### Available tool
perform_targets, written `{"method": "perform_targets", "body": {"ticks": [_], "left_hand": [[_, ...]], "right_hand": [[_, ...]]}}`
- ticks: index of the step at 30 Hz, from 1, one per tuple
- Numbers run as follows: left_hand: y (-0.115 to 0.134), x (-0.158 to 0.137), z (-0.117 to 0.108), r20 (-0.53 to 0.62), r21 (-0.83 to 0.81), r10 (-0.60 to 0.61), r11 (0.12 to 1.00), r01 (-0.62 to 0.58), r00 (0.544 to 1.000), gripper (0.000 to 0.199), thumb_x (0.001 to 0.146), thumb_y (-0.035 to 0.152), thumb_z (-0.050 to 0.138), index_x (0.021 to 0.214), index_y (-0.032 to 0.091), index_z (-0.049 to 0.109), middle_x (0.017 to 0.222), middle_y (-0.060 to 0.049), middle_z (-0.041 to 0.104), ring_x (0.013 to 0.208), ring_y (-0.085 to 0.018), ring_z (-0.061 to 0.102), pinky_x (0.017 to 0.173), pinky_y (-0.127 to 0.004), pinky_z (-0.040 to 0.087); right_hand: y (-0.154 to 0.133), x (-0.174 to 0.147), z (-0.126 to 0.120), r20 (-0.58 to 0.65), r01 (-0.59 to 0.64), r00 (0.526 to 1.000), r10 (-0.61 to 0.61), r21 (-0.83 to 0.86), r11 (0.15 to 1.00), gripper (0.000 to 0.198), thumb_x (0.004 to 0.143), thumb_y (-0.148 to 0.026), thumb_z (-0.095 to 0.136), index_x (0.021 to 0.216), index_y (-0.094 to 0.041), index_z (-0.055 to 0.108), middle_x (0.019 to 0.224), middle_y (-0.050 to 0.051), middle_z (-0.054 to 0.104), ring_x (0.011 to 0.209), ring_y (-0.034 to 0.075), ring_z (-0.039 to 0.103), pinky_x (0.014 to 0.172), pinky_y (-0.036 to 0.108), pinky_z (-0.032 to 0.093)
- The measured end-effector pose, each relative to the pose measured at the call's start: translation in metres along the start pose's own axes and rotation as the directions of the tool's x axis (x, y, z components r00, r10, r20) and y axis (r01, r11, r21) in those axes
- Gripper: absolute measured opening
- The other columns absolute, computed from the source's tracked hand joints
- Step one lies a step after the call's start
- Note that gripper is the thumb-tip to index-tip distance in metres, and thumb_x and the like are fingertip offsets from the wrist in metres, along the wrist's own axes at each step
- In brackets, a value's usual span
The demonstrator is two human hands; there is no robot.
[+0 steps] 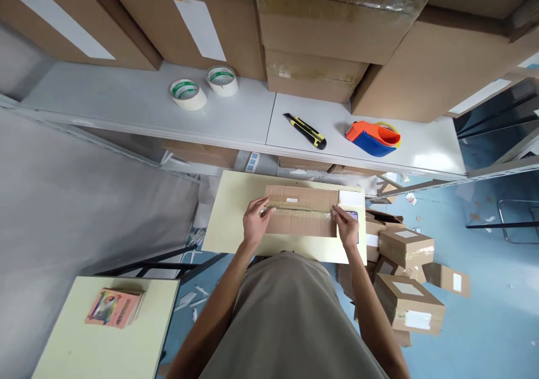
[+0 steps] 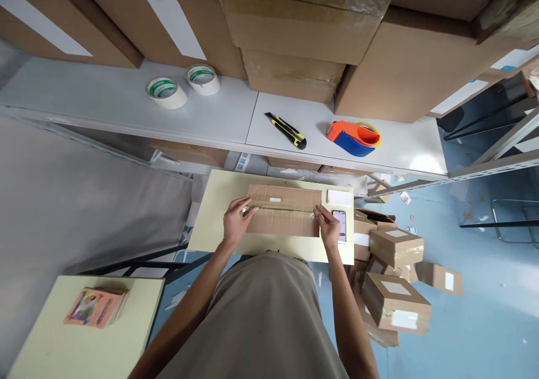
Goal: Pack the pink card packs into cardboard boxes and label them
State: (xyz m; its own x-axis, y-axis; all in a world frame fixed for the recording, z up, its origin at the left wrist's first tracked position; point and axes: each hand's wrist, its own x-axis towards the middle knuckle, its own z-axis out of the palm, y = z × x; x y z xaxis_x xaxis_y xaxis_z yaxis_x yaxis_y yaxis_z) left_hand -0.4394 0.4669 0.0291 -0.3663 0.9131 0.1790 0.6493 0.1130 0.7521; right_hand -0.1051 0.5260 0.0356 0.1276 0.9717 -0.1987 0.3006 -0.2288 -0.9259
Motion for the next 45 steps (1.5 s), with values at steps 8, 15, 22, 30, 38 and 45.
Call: {"method": "perform_targets", "body": {"ticks": [8, 15, 22, 30, 38, 45], "left_hand": [[-0.010, -0.014, -0.004, -0.038, -0.017, 0.012, 1.000, -0.013, 0.999, 0.027, 0.101, 0.046, 0.075, 0.117, 0.025, 0.081, 0.120, -0.011, 0.078, 0.111, -0.029, 0.078, 0.098, -0.045, 0.066], [-0.018, -0.019, -0.004, -0.057, -0.108, -0.042, 0.993, 0.036, 0.997, 0.030, 0.101, 0.052, 0.073, 0.110, 0.025, 0.083, 0.115, -0.009, 0.081, 0.106, -0.026, 0.079, 0.095, -0.043, 0.067], [-0.013, -0.017, -0.008, 0.001, -0.143, -0.137, 0.980, 0.136, 0.991, 0.037, 0.103, 0.056, 0.064, 0.110, 0.025, 0.083, 0.117, -0.010, 0.081, 0.110, -0.027, 0.079, 0.097, -0.044, 0.068], [-0.013, -0.013, -0.013, 0.047, -0.178, -0.166, 0.969, 0.172, 0.985, 0.043, 0.102, 0.059, 0.059, 0.110, 0.023, 0.082, 0.119, -0.012, 0.080, 0.110, -0.027, 0.078, 0.094, -0.043, 0.068], [-0.001, 0.007, -0.015, 0.020, 0.090, -0.038, 0.995, 0.036, 0.999, 0.024, 0.099, 0.037, 0.059, 0.103, 0.025, 0.079, 0.116, -0.012, 0.080, 0.111, -0.031, 0.078, 0.100, -0.050, 0.066], [0.114, 0.069, 0.004, 0.073, 0.026, 0.189, 0.981, -0.191, 0.979, 0.025, 0.106, 0.035, 0.058, 0.117, 0.027, 0.079, 0.117, -0.007, 0.084, 0.107, -0.028, 0.080, 0.097, -0.042, 0.065]], "right_hand": [[0.014, -0.024, -0.001, 0.027, -0.084, 0.996, 0.082, 0.057, 0.995, 0.048, 0.077, -0.058, 0.089, 0.108, -0.021, 0.090, 0.127, 0.013, 0.082, 0.132, 0.039, 0.074, 0.121, 0.055, 0.056], [0.036, -0.030, 0.008, -0.023, -0.141, 0.989, 0.147, 0.171, 0.975, 0.047, 0.074, -0.059, 0.091, 0.102, -0.021, 0.090, 0.123, 0.013, 0.083, 0.134, 0.039, 0.073, 0.122, 0.057, 0.054], [0.039, -0.027, 0.008, -0.007, -0.130, 0.991, 0.133, 0.155, 0.979, 0.048, 0.074, -0.064, 0.089, 0.099, -0.023, 0.090, 0.117, 0.012, 0.085, 0.133, 0.039, 0.073, 0.122, 0.059, 0.053], [0.031, -0.025, 0.007, 0.033, -0.122, 0.992, 0.118, 0.183, 0.976, 0.045, 0.076, -0.063, 0.088, 0.097, -0.024, 0.090, 0.121, 0.011, 0.084, 0.131, 0.039, 0.074, 0.120, 0.056, 0.056], [0.015, -0.020, 0.000, 0.054, 0.088, 0.995, -0.088, -0.005, 0.996, 0.042, 0.092, -0.065, 0.072, 0.099, -0.027, 0.088, 0.129, 0.013, 0.082, 0.121, 0.036, 0.078, 0.107, 0.054, 0.064], [-0.103, 0.049, -0.044, 0.024, 0.520, 0.838, -0.544, -0.335, 0.786, 0.036, 0.109, -0.048, 0.055, 0.126, -0.026, 0.079, 0.143, 0.015, 0.072, 0.131, 0.034, 0.069, 0.116, 0.053, 0.055]]}}
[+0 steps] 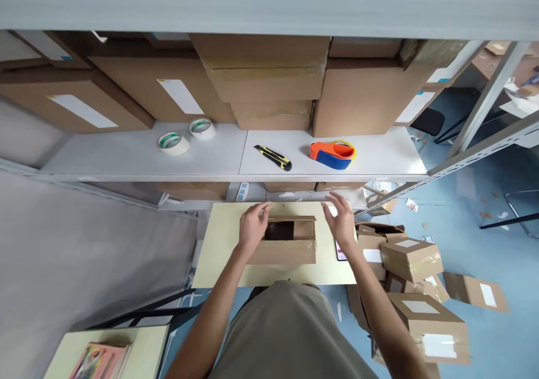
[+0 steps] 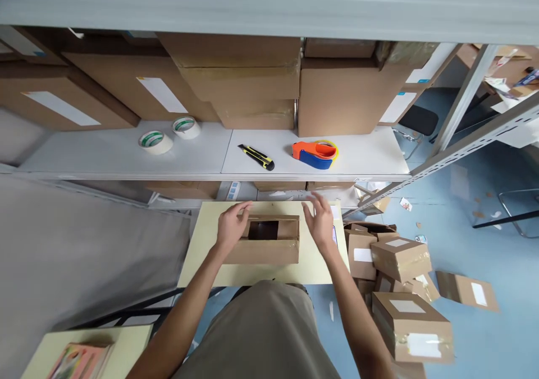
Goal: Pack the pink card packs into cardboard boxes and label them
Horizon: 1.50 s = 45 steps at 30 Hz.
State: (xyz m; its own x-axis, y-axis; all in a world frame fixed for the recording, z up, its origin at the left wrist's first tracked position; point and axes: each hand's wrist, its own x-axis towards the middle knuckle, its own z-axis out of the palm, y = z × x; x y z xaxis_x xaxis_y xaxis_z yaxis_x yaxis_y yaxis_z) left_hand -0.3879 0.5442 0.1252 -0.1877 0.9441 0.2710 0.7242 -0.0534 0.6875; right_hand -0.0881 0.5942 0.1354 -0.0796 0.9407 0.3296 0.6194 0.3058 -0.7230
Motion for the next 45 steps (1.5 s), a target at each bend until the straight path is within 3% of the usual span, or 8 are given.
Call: {"method": "perform_targets", "body": {"ticks": [4, 8, 15, 21, 24, 30, 40, 45], "left_hand": [[0.067, 0.039, 0.005, 0.004, -0.103, 0.073, 0.992, -0.072, 0.997, 0.025, 0.108, 0.038, 0.059, 0.115, 0.026, 0.079, 0.095, -0.003, 0.086, 0.095, -0.024, 0.082, 0.091, -0.037, 0.064], [0.113, 0.052, 0.003, -0.004, -0.140, 0.131, 0.982, -0.130, 0.991, 0.023, 0.104, 0.042, 0.068, 0.092, 0.026, 0.079, 0.090, -0.001, 0.084, 0.085, -0.020, 0.079, 0.084, -0.031, 0.061], [0.122, 0.037, 0.000, -0.008, -0.144, 0.082, 0.986, -0.082, 0.997, 0.038, 0.106, 0.051, 0.064, 0.080, 0.024, 0.071, 0.082, -0.001, 0.081, 0.077, -0.018, 0.074, 0.080, -0.029, 0.057], [0.096, 0.003, 0.006, 0.068, -0.402, -0.044, 0.913, 0.068, 0.997, 0.027, 0.110, 0.027, 0.047, 0.122, 0.024, 0.071, 0.105, -0.005, 0.084, 0.097, -0.020, 0.080, 0.093, -0.034, 0.062], [0.088, -0.020, 0.007, 0.107, -0.556, -0.096, 0.819, 0.140, 0.990, 0.022, 0.108, 0.029, 0.053, 0.121, 0.023, 0.070, 0.118, -0.009, 0.081, 0.109, -0.022, 0.080, 0.102, -0.038, 0.063], [0.070, -0.069, -0.006, 0.206, -0.642, -0.235, 0.700, 0.313, 0.950, 0.028, 0.102, 0.050, 0.070, 0.112, 0.024, 0.071, 0.116, -0.008, 0.080, 0.111, -0.024, 0.078, 0.102, -0.038, 0.064], [0.023, -0.108, -0.056, 0.301, -0.710, -0.279, 0.572, 0.410, 0.912, 0.030, 0.099, 0.053, 0.072, 0.109, 0.025, 0.074, 0.108, -0.007, 0.081, 0.102, -0.024, 0.078, 0.095, -0.037, 0.064], [-0.023, -0.102, -0.089, 0.427, -0.736, -0.306, 0.429, 0.524, 0.851, 0.054, 0.097, 0.070, 0.067, 0.117, 0.021, 0.078, 0.108, -0.010, 0.080, 0.102, -0.027, 0.074, 0.097, -0.041, 0.060]], "right_hand": [[-0.011, 0.083, -0.023, -0.046, 0.168, 0.982, -0.182, -0.218, 0.961, 0.044, 0.109, -0.043, 0.053, 0.148, -0.022, 0.061, 0.154, 0.018, 0.061, 0.142, 0.037, 0.056, 0.120, 0.058, 0.046], [0.001, 0.133, -0.017, 0.047, 0.180, 0.983, -0.175, -0.385, 0.905, 0.059, 0.102, -0.035, 0.062, 0.154, -0.009, 0.049, 0.142, 0.026, 0.064, 0.135, 0.041, 0.055, 0.119, 0.062, 0.041], [0.025, 0.159, -0.004, 0.117, 0.168, 0.985, -0.130, -0.433, 0.885, 0.039, 0.100, -0.029, 0.060, 0.133, -0.008, 0.058, 0.123, 0.028, 0.071, 0.128, 0.043, 0.057, 0.118, 0.067, 0.036], [-0.005, 0.095, -0.010, 0.095, 0.091, 0.993, -0.075, -0.178, 0.980, 0.040, 0.104, -0.054, 0.060, 0.125, -0.020, 0.057, 0.112, 0.017, 0.073, 0.103, 0.035, 0.068, 0.097, 0.053, 0.055], [-0.038, 0.037, -0.007, 0.194, -0.062, 0.980, 0.046, 0.078, 0.995, 0.042, 0.101, -0.064, 0.065, 0.117, -0.025, 0.059, 0.096, 0.007, 0.073, 0.084, 0.027, 0.067, 0.079, 0.039, 0.057], [-0.092, -0.042, 0.022, 0.389, -0.314, 0.906, 0.169, 0.346, 0.884, 0.041, 0.097, -0.060, 0.073, 0.115, -0.025, 0.062, 0.103, 0.005, 0.076, 0.090, 0.023, 0.071, 0.083, 0.036, 0.059], [-0.142, -0.074, 0.067, 0.501, -0.334, 0.845, 0.185, 0.225, 0.915, 0.034, 0.099, -0.055, 0.071, 0.112, -0.026, 0.059, 0.100, 0.003, 0.074, 0.086, 0.021, 0.069, 0.080, 0.034, 0.058], [-0.157, -0.078, 0.078, 0.603, -0.301, 0.775, 0.187, 0.092, 0.949, 0.038, 0.099, -0.057, 0.071, 0.114, -0.024, 0.058, 0.099, 0.004, 0.075, 0.085, 0.021, 0.069, 0.078, 0.033, 0.056]]}}
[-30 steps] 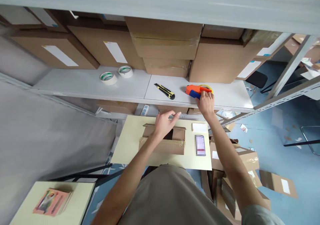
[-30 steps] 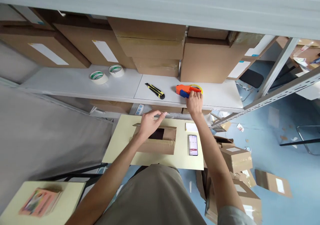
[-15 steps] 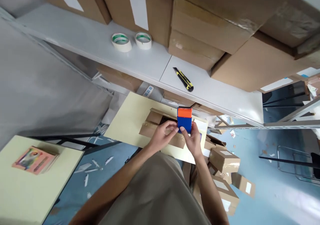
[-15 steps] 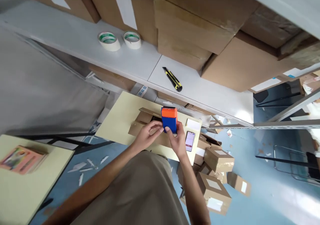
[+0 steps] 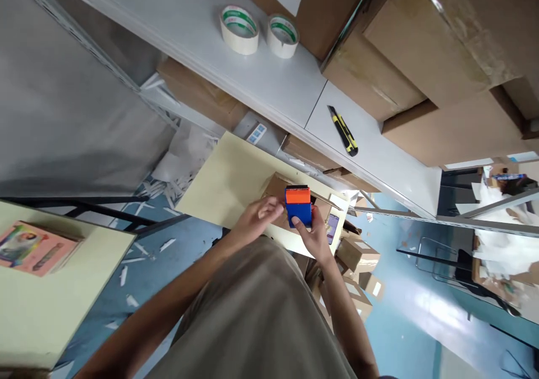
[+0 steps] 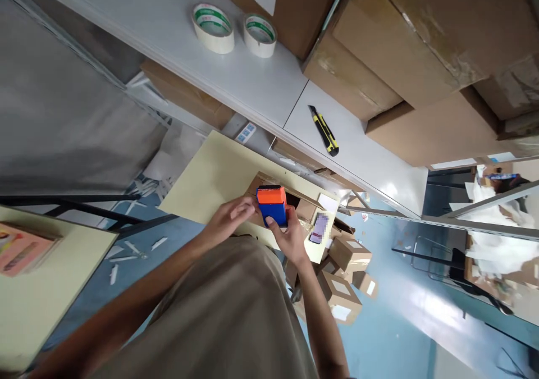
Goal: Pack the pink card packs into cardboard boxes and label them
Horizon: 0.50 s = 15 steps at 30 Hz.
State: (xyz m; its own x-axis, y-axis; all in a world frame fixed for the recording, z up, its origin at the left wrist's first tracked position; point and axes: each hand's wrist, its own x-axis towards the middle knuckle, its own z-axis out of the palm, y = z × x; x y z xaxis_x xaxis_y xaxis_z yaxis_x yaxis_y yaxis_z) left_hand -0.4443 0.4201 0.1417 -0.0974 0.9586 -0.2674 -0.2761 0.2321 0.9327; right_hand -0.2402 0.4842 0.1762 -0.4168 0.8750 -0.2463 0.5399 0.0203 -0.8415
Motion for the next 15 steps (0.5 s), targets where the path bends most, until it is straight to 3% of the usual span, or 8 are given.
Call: {"method": "perform_targets", "body": {"ticks": [3, 6, 11, 15], "left_hand": [[0.006, 0.013, -0.035, 0.050, -0.119, -0.088, 0.989, 0.093, 0.995, 0.071, 0.095, 0.081, 0.062, 0.116, 0.016, 0.081, 0.103, -0.013, 0.079, 0.098, -0.027, 0.071, 0.090, -0.040, 0.056], [0.015, 0.025, -0.058, 0.131, -0.162, -0.142, 0.973, 0.163, 0.981, 0.067, 0.087, 0.078, 0.074, 0.111, 0.016, 0.083, 0.096, -0.011, 0.078, 0.091, -0.025, 0.069, 0.077, -0.035, 0.051], [0.024, 0.035, -0.075, 0.250, -0.174, -0.214, 0.950, 0.261, 0.944, 0.052, 0.077, 0.065, 0.088, 0.096, 0.017, 0.083, 0.081, -0.003, 0.073, 0.071, -0.015, 0.061, 0.063, -0.028, 0.042], [0.020, 0.040, -0.083, 0.257, -0.167, -0.204, 0.953, 0.252, 0.944, 0.049, 0.075, 0.063, 0.090, 0.090, 0.017, 0.082, 0.078, -0.001, 0.071, 0.069, -0.014, 0.059, 0.063, -0.026, 0.043]], "right_hand": [[-0.013, -0.001, 0.002, 0.121, -0.041, 0.992, 0.047, -0.046, 0.998, 0.039, 0.097, -0.055, 0.073, 0.115, -0.023, 0.059, 0.098, 0.004, 0.075, 0.083, 0.021, 0.068, 0.075, 0.033, 0.055], [-0.031, -0.001, 0.003, 0.207, -0.062, 0.975, 0.082, -0.102, 0.993, 0.038, 0.094, -0.053, 0.074, 0.114, -0.023, 0.060, 0.098, 0.004, 0.075, 0.082, 0.021, 0.068, 0.074, 0.032, 0.054], [-0.056, 0.000, 0.007, 0.264, -0.106, 0.951, 0.159, -0.204, 0.973, 0.038, 0.091, -0.051, 0.074, 0.113, -0.023, 0.062, 0.099, 0.003, 0.074, 0.082, 0.020, 0.067, 0.072, 0.031, 0.053], [-0.068, 0.002, 0.008, 0.295, -0.114, 0.933, 0.208, -0.308, 0.945, 0.038, 0.091, -0.049, 0.074, 0.115, -0.022, 0.063, 0.096, 0.002, 0.072, 0.081, 0.020, 0.066, 0.073, 0.031, 0.051]]}}
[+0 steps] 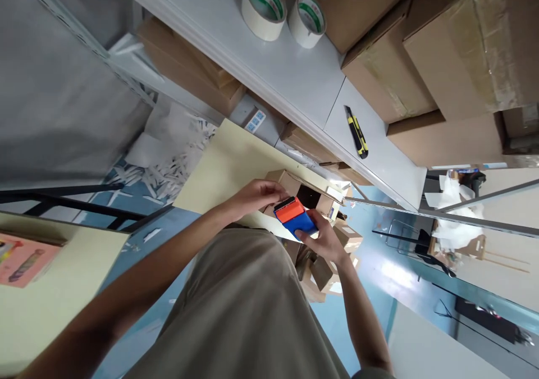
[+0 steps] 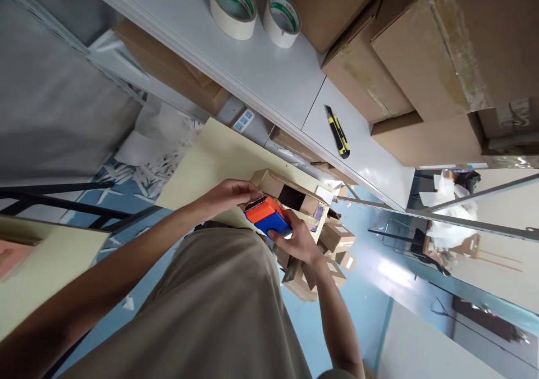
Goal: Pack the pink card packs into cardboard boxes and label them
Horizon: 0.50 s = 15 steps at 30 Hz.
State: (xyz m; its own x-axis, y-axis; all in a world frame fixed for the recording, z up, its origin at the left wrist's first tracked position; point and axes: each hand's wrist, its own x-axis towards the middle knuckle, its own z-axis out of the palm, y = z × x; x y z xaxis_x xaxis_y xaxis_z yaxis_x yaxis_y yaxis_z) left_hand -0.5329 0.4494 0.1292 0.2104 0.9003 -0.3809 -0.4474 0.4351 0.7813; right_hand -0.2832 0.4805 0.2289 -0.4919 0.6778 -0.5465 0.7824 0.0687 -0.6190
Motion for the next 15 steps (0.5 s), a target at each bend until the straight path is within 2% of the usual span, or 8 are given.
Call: {"method": "perform_targets", "body": {"ticks": [4, 9, 15], "left_hand": [[-0.002, 0.003, -0.007, 0.018, 0.011, 0.024, 1.000, -0.024, 1.000, 0.052, 0.072, 0.065, 0.091, 0.088, 0.017, 0.081, 0.083, -0.003, 0.075, 0.076, -0.016, 0.064, 0.070, -0.028, 0.048], [-0.008, 0.004, -0.010, 0.012, 0.010, 0.016, 1.000, -0.016, 1.000, 0.056, 0.070, 0.070, 0.090, 0.089, 0.018, 0.080, 0.078, -0.002, 0.074, 0.071, -0.016, 0.063, 0.066, -0.028, 0.047], [-0.029, 0.007, -0.015, -0.135, -0.030, 0.030, 0.999, -0.035, 0.990, 0.061, 0.065, 0.076, 0.088, 0.084, 0.019, 0.077, 0.079, -0.004, 0.075, 0.077, -0.020, 0.067, 0.071, -0.031, 0.051]], "right_hand": [[-0.006, 0.002, -0.003, 0.025, -0.032, 0.999, 0.034, -0.067, 0.997, 0.043, 0.093, -0.057, 0.073, 0.117, -0.022, 0.064, 0.096, 0.002, 0.072, 0.082, 0.020, 0.065, 0.072, 0.031, 0.049], [-0.018, 0.008, -0.009, 0.039, -0.077, 0.996, 0.082, -0.112, 0.991, 0.051, 0.095, -0.069, 0.067, 0.112, -0.022, 0.067, 0.093, 0.003, 0.072, 0.079, 0.020, 0.064, 0.069, 0.030, 0.047], [-0.039, 0.020, -0.018, 0.058, -0.177, 0.979, 0.195, -0.223, 0.959, 0.054, 0.094, -0.074, 0.066, 0.108, -0.021, 0.068, 0.089, 0.004, 0.073, 0.078, 0.022, 0.068, 0.066, 0.030, 0.046]]}}
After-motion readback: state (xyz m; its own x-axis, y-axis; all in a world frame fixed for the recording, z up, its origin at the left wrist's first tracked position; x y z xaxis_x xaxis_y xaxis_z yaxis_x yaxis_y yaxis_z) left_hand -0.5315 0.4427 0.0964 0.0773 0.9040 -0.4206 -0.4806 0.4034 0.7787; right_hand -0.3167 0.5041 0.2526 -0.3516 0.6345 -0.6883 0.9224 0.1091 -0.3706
